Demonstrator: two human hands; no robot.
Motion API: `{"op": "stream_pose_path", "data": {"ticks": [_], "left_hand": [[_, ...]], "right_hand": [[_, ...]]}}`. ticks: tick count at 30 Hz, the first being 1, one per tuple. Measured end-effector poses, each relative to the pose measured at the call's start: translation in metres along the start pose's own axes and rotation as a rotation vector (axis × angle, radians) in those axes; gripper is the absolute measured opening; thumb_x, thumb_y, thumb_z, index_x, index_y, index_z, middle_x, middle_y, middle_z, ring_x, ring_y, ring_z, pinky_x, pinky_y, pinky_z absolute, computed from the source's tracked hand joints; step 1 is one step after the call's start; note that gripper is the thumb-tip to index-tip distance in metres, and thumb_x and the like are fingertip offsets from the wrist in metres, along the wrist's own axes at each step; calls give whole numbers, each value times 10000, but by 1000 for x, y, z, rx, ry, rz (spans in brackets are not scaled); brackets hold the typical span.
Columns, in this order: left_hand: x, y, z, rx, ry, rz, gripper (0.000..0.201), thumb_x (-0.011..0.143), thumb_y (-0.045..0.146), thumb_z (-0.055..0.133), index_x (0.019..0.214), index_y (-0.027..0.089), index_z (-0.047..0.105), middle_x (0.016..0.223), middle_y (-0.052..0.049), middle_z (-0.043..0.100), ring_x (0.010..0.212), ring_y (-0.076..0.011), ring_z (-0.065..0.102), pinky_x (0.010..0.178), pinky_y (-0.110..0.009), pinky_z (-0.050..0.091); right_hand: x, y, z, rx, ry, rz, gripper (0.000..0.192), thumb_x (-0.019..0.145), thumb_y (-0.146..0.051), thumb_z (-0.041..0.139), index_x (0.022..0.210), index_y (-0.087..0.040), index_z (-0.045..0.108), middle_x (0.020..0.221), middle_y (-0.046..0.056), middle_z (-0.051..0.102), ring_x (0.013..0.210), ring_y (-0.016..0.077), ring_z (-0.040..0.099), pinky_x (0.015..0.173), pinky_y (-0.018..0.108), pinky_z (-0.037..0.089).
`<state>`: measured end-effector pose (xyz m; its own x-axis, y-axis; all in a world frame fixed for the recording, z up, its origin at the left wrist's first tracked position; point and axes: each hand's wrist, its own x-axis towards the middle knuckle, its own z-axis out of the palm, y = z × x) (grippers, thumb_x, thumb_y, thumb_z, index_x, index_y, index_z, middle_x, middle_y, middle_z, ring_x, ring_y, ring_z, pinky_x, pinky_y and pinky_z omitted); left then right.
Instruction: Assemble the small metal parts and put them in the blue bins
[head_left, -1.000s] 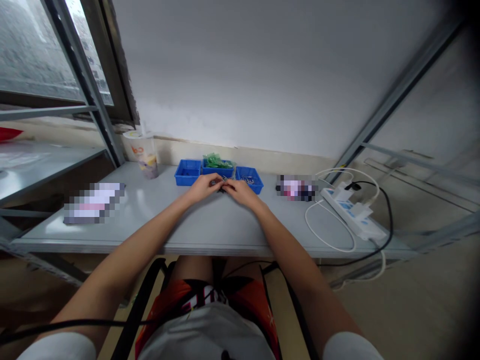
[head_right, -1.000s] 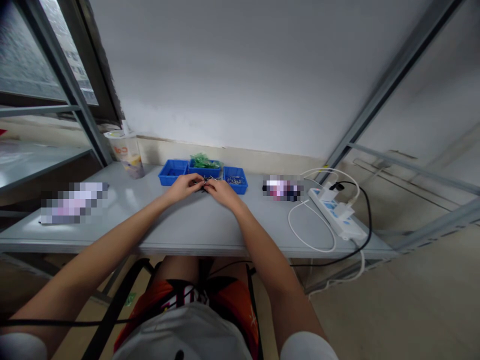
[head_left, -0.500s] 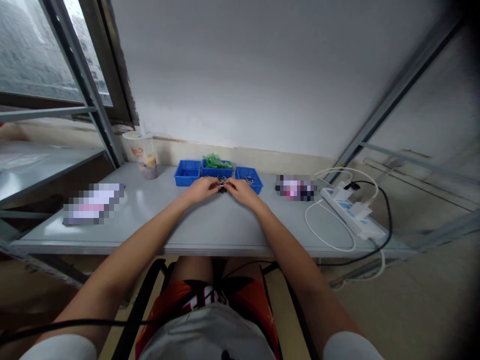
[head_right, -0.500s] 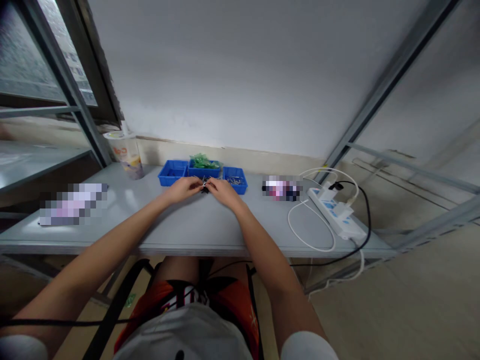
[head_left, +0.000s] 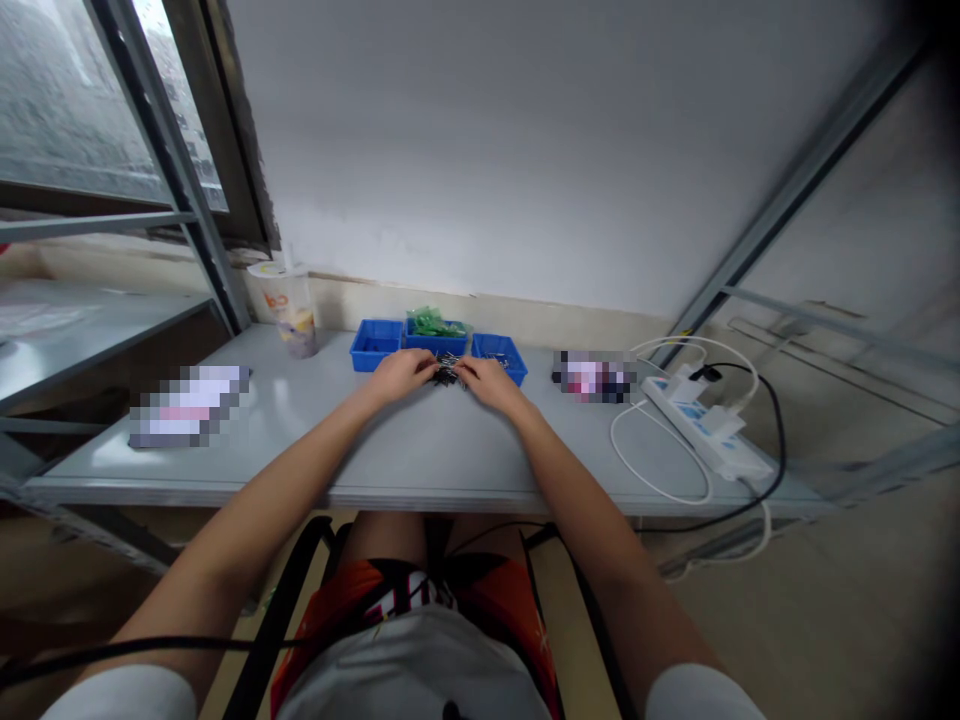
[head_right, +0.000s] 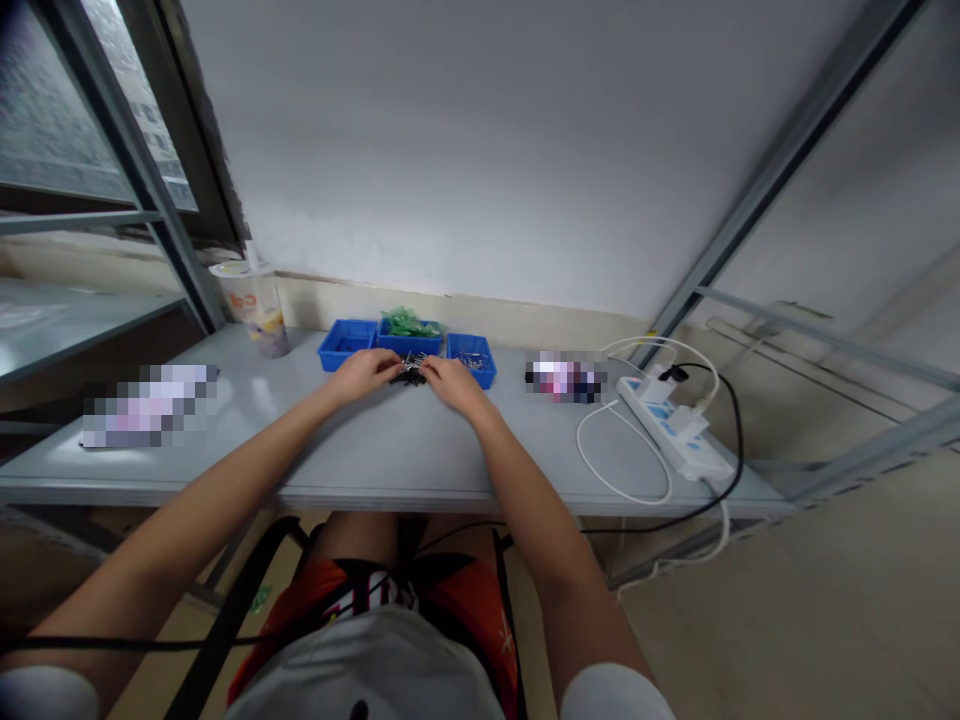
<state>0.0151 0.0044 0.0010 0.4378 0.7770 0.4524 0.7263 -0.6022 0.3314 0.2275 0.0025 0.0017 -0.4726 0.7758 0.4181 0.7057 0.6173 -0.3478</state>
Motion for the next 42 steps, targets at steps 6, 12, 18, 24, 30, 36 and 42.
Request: {"op": "stream_pose_path", "data": {"ticks": [6,12,18,24,30,36,42], "left_hand": [[1,-1,0,-44,110,96,222,907,287,488,908,169,676,868,-57,632,782,-171,574,711,-276,423],[3,4,7,-223,156,165,193,884,277,544,905,149,688,855,-53,628,753,-145,578,708,-259,453],[4,4,12,-260,84,127,176,846,265,585,938,167,699,911,-52,677,798,-152,611,750,-259,468],[2,7,8,-334,62,12,173,839,285,561,899,148,648,856,-42,694,756,-155,625,696,-245,469],[2,1,7,-258,-1,2,174,831,291,568,887,156,661,806,-26,690,696,-144,597,631,-230,427],[3,1,7,-213,9,50,198,847,309,564,911,167,687,869,-41,707,755,-161,613,683,-245,436],[4,-4,5,-211,27,30,230,874,335,542,933,178,700,913,-51,714,811,-173,629,730,-261,449]], "right_hand": [[0,0,1,-4,-11,3,232,949,-267,449,906,-179,659,839,43,684,749,142,590,701,228,358],[1,-9,7,72,-82,-71,204,935,-227,462,898,-167,653,819,35,668,740,131,578,703,225,373],[1,-10,8,104,-66,-72,224,936,-256,454,909,-165,656,835,38,669,743,129,569,690,220,367],[1,-11,5,118,17,-8,246,923,-342,481,984,-182,658,799,28,668,694,131,565,654,223,356],[1,-11,4,135,65,-5,245,929,-328,468,1043,-186,633,807,26,676,715,136,583,665,221,365],[1,-8,4,103,-7,-39,232,943,-283,438,961,-188,649,925,42,688,812,142,598,737,227,379],[0,-4,3,54,6,-30,225,943,-279,442,930,-183,646,870,38,683,784,139,592,715,225,368]]}}
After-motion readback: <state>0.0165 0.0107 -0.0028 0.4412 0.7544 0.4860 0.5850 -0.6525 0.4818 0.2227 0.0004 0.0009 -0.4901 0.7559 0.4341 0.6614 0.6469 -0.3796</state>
